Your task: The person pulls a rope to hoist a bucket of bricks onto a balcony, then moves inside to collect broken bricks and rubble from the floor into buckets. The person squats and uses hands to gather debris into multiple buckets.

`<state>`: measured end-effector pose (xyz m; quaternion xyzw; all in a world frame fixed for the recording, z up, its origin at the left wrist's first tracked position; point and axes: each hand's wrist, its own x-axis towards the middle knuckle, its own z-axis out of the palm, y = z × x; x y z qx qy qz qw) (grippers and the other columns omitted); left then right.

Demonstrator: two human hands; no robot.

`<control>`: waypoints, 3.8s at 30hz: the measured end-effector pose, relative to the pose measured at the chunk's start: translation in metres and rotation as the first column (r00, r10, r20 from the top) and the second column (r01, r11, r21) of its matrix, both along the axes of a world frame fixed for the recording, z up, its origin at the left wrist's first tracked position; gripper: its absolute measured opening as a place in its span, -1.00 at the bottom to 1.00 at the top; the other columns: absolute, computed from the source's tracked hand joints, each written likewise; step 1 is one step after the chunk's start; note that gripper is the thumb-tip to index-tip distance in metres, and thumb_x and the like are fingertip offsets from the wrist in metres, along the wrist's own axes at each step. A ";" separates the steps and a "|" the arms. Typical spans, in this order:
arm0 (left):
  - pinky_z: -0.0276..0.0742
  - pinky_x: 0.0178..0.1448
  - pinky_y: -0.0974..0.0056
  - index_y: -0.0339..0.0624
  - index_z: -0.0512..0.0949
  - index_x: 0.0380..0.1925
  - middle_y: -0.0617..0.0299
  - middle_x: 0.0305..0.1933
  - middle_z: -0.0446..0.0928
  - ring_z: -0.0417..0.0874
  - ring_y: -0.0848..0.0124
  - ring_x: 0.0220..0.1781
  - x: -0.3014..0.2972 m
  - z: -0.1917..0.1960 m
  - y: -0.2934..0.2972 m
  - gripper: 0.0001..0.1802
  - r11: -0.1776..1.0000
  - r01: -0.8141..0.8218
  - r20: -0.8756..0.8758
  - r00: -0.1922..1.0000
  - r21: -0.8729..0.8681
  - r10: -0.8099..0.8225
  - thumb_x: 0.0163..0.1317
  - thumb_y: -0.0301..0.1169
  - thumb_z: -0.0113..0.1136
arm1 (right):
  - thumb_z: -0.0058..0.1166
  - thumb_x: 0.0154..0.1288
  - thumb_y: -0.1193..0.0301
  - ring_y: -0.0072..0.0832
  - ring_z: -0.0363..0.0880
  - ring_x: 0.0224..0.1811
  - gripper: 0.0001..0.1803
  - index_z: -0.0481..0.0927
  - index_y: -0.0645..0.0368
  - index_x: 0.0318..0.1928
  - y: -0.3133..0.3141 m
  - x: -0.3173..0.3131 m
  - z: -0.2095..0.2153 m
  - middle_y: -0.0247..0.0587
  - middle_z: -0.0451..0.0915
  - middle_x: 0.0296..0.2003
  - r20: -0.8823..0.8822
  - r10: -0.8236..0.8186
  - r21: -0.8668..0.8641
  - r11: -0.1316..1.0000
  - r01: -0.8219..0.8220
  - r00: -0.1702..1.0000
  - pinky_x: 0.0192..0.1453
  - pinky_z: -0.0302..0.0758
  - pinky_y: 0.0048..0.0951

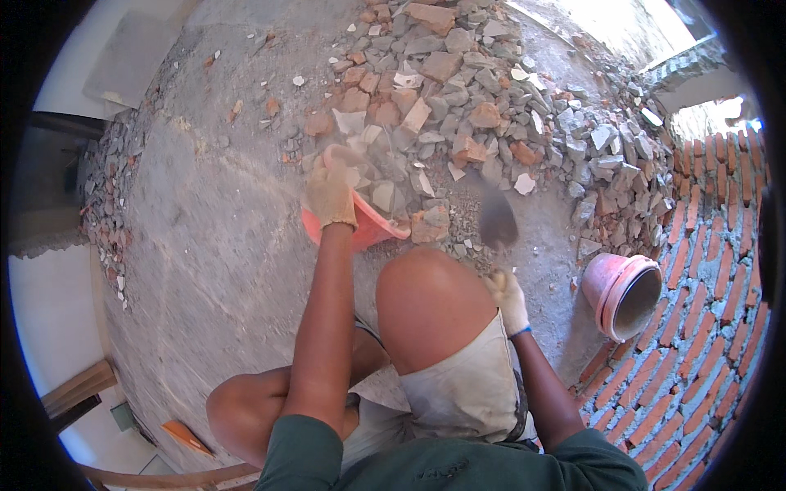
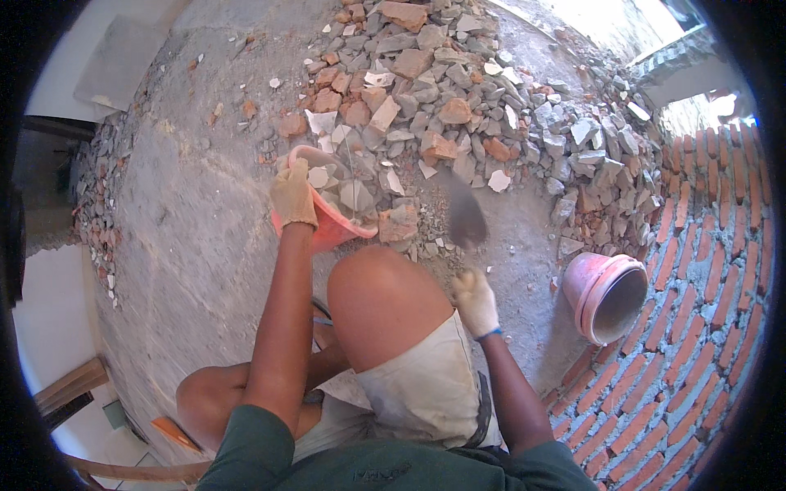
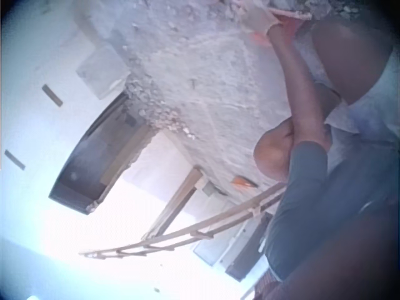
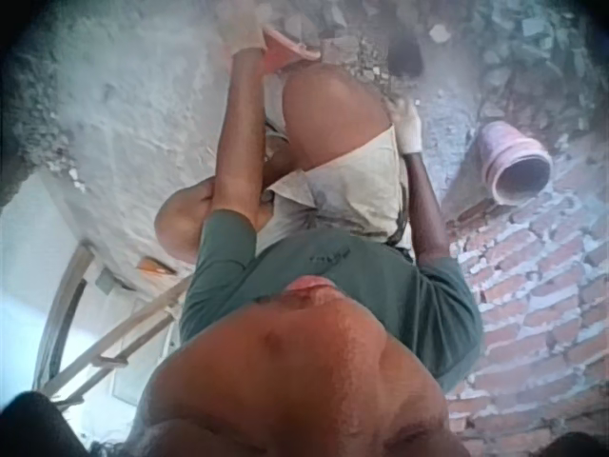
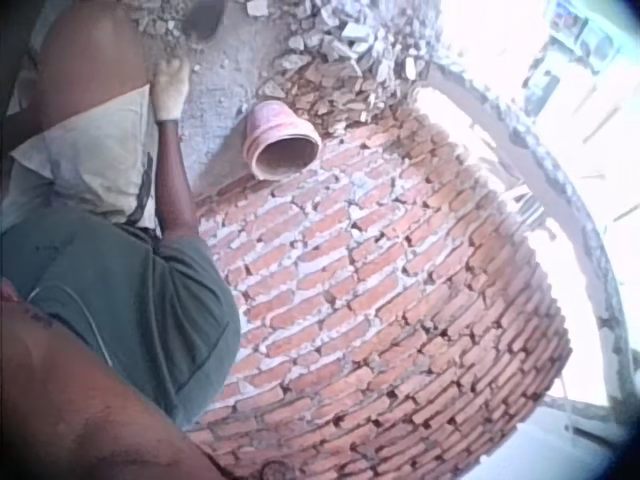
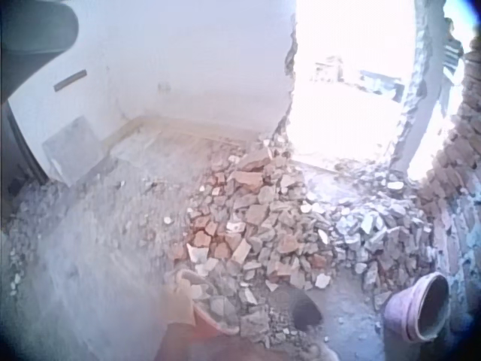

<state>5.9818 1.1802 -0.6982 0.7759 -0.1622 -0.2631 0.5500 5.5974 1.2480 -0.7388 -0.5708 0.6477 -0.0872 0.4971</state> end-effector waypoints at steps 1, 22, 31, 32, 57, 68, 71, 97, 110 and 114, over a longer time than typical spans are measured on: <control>0.53 -0.01 0.22 -0.25 0.68 -0.04 0.12 -0.21 0.71 0.69 0.31 -0.13 0.004 -0.005 0.002 -0.63 0.998 -0.045 -0.006 0.999 -0.033 0.045 0.37 -0.18 0.20 | 0.17 0.47 0.09 -0.12 0.74 -0.16 -0.55 0.56 0.24 0.05 0.003 -0.013 0.011 0.11 0.69 -0.26 -0.121 0.010 0.123 0.992 0.005 0.993 -0.06 0.62 -0.13; 0.37 0.39 0.23 -0.43 0.73 -0.09 0.06 0.39 0.51 0.49 0.26 0.33 -0.015 -0.018 -0.005 -0.56 0.962 0.255 0.214 0.938 0.101 -0.271 0.38 -0.19 0.23 | 0.03 0.44 0.21 0.14 0.72 -0.04 -0.62 0.57 0.30 -0.01 -0.078 0.120 -0.001 0.37 0.59 -0.05 -0.228 0.781 -0.079 0.581 -0.810 0.582 0.01 0.63 0.11; 0.39 0.37 0.17 -0.35 0.60 0.16 0.07 0.26 0.59 0.54 0.22 0.29 0.036 -0.023 0.032 -0.57 0.965 0.246 -0.157 0.953 -0.096 -0.258 0.35 -0.38 0.17 | 0.06 0.44 0.17 0.09 0.74 -0.15 -0.63 0.56 0.19 0.04 -0.068 0.115 0.046 0.15 0.71 -0.18 -0.152 0.779 -0.112 0.598 -0.794 0.608 -0.19 0.64 0.07; 0.41 0.35 0.17 -0.34 0.61 0.16 0.09 0.25 0.60 0.56 0.22 0.28 0.039 -0.022 0.035 -0.58 0.966 0.242 -0.187 0.948 -0.093 -0.256 0.35 -0.38 0.17 | 0.08 0.44 0.16 0.08 0.74 -0.14 -0.62 0.56 0.19 0.05 -0.067 0.109 0.050 0.12 0.72 -0.20 -0.140 0.777 -0.128 0.601 -0.789 0.614 -0.18 0.63 0.06; 0.49 0.23 0.00 -0.17 0.49 0.27 -0.14 0.14 0.61 0.61 -0.04 0.19 0.158 -0.099 0.241 -0.50 0.684 0.128 0.471 0.635 0.718 -0.613 0.50 -0.11 0.02 | 0.11 0.45 0.00 -0.02 0.77 -0.28 -0.53 0.68 0.14 0.02 -0.078 -0.006 -0.012 0.09 0.76 -0.24 -0.107 0.859 0.478 0.486 -0.732 0.501 -0.15 0.67 -0.06; 0.54 -0.17 -0.16 -0.24 0.74 -0.19 -0.21 -0.27 0.72 0.77 -0.11 -0.21 0.138 -0.085 0.252 -0.43 0.615 -0.414 0.510 0.860 0.671 0.022 0.28 0.12 0.26 | 0.02 0.58 0.00 -0.56 0.46 -0.63 -0.55 0.54 0.18 -0.18 -0.113 0.017 0.033 -0.38 0.48 -0.55 0.073 0.252 0.431 0.865 -0.258 0.965 -0.60 0.43 -0.42; 0.53 -0.16 -0.15 -0.28 0.74 -0.22 -0.26 -0.26 0.71 0.77 -0.13 -0.16 0.134 -0.072 0.245 -0.36 0.655 -0.365 0.441 0.896 0.662 0.053 0.31 0.18 0.19 | 0.06 0.57 0.05 -0.48 0.57 -0.54 -0.58 0.56 0.22 -0.07 -0.063 -0.001 0.006 -0.32 0.60 -0.46 0.211 0.304 0.285 0.890 -0.356 0.929 -0.51 0.50 -0.34; 0.55 -0.23 0.00 -0.34 0.76 -0.21 -0.04 -0.39 0.73 0.69 0.19 -0.39 0.129 -0.094 0.222 -0.42 0.779 -0.334 0.471 0.880 0.531 0.056 0.35 0.07 0.27 | 0.00 0.52 0.08 -0.38 0.56 -0.55 -0.66 0.58 0.10 -0.14 -0.105 0.323 -0.078 -0.27 0.58 -0.45 0.641 -0.113 0.499 0.813 -0.301 0.759 -0.51 0.53 -0.26; 0.67 -0.02 0.17 -0.42 0.62 0.05 0.08 -0.01 0.67 0.72 0.29 -0.08 0.133 -0.059 0.192 -0.57 0.942 -0.156 -0.445 0.896 -0.297 0.008 0.28 -0.33 0.24 | 0.15 0.45 0.08 0.00 0.72 -0.33 -0.56 0.63 0.30 -0.16 -0.109 0.161 -0.062 0.15 0.70 -0.36 -0.081 0.348 -0.144 0.923 -0.356 0.934 -0.23 0.60 -0.03; 0.67 -0.02 0.17 -0.45 0.62 0.06 0.07 -0.02 0.68 0.73 0.26 -0.11 0.126 -0.031 0.148 -0.54 0.972 -0.055 -0.398 0.916 -0.230 -0.043 0.21 -0.37 0.26 | 0.13 0.44 0.05 0.23 0.67 -0.04 -0.55 0.62 0.27 -0.11 -0.128 0.151 -0.016 0.32 0.69 -0.20 -0.228 0.402 -0.137 0.889 -0.438 0.887 0.03 0.55 0.11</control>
